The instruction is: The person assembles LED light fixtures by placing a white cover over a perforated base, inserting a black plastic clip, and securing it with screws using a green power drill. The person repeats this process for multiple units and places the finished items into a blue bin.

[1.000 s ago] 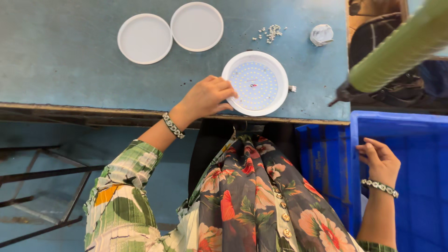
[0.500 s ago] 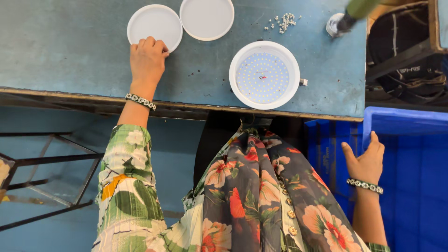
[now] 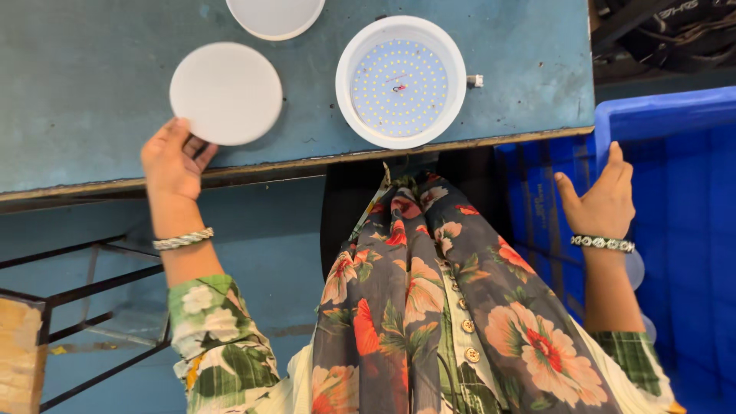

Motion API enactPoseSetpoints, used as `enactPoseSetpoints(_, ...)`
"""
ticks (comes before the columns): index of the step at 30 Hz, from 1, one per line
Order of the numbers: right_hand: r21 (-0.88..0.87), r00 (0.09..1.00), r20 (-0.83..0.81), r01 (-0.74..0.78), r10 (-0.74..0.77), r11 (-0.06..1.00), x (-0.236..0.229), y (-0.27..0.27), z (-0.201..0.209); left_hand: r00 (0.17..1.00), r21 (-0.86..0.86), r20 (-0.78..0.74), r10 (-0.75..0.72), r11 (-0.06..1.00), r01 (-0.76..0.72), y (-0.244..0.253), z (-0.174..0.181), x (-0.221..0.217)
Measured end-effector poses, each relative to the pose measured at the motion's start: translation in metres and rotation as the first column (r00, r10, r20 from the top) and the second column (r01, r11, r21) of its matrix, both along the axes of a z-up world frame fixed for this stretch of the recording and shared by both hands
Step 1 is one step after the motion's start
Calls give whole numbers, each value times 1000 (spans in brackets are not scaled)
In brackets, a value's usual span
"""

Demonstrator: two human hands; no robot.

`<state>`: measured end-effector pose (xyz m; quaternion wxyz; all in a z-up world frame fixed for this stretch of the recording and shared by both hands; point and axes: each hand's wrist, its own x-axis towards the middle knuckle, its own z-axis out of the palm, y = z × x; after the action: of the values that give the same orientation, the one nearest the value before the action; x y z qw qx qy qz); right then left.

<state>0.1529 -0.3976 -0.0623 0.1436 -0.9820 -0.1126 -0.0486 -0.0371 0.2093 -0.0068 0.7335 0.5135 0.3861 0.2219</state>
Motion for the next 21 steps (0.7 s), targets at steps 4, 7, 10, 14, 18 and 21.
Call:
enactPoseSetpoints(4,99,995,93,-50,40,994,-5,-5,5,994,118,-34,-104,987,107,6,-31,-11)
enactPoseSetpoints(7,202,934,323,-226,153,953,-10,14,16,993,109,21,-113,988,111,6,-32,-12)
enactPoseSetpoints(10,327,916,342,-326,210,887,-29,45,29,987,0,132,-88,996,88,-10,-32,-10)
enactPoseSetpoints(14,497,857,246,-513,453,700,-38,101,45,964,-93,262,-42,993,68,-42,-28,0)
enactPoseSetpoints(18,529,641,200,-707,741,469,-35,150,71,942,-169,301,-151,963,208,-78,-20,12)
enactPoseSetpoints(21,607,563,245,-724,789,328,-21,184,84,907,-176,353,-231,935,307,-108,-18,24)
